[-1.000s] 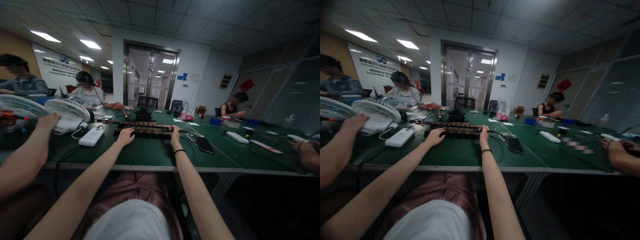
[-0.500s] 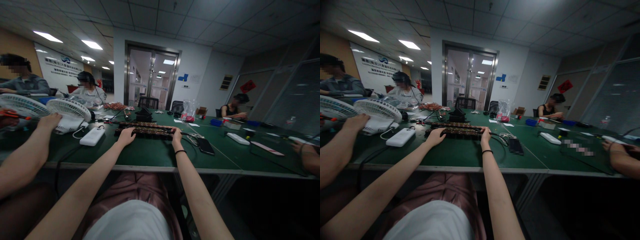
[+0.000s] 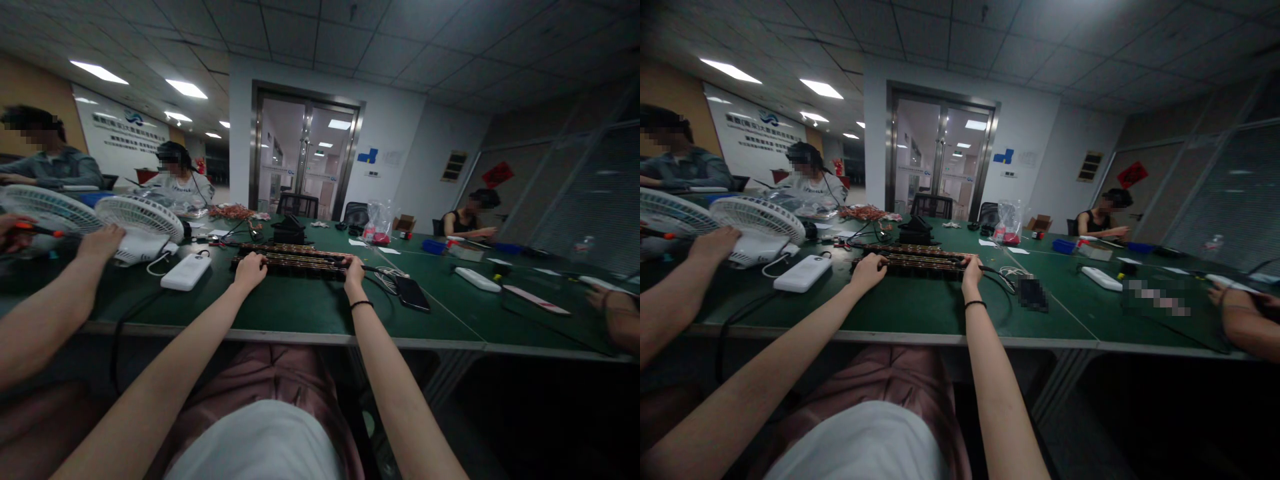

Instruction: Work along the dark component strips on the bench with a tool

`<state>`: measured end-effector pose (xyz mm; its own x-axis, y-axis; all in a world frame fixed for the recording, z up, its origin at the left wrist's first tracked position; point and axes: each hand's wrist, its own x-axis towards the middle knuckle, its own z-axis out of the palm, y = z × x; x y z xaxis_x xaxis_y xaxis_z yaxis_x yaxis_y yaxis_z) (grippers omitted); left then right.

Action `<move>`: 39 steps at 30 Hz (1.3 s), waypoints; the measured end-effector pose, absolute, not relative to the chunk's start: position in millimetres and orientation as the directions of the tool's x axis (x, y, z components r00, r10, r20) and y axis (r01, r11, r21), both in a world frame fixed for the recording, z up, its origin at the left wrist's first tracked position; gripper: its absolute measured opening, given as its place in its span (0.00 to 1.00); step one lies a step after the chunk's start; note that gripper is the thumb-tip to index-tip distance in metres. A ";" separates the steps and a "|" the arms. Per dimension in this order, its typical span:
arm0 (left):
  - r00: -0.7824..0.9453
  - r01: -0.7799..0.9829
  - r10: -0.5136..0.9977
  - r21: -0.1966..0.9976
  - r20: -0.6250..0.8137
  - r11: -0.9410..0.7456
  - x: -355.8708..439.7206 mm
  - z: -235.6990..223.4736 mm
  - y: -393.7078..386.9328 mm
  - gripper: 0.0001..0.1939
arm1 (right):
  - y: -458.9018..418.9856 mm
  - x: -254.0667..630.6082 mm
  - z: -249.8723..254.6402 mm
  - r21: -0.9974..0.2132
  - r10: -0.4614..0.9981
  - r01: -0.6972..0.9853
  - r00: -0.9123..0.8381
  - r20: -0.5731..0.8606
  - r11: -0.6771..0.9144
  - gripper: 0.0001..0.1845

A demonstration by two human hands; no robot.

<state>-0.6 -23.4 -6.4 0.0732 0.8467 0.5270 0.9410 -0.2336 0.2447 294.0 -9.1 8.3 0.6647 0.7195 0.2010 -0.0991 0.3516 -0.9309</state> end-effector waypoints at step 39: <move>0.019 0.941 0.932 0.309 0.363 -0.139 3.4 2.9 -31.6 0.15 | -3.4 297.4 4.6 -0.939 0.727 -0.092 0.658 0.193 0.332 0.08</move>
<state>3.4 -31.6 2.9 0.0189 0.9318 0.3625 0.9406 -0.1394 0.3095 297.4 -3.4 4.6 0.6585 0.7275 0.1929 -0.0920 0.3323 -0.9387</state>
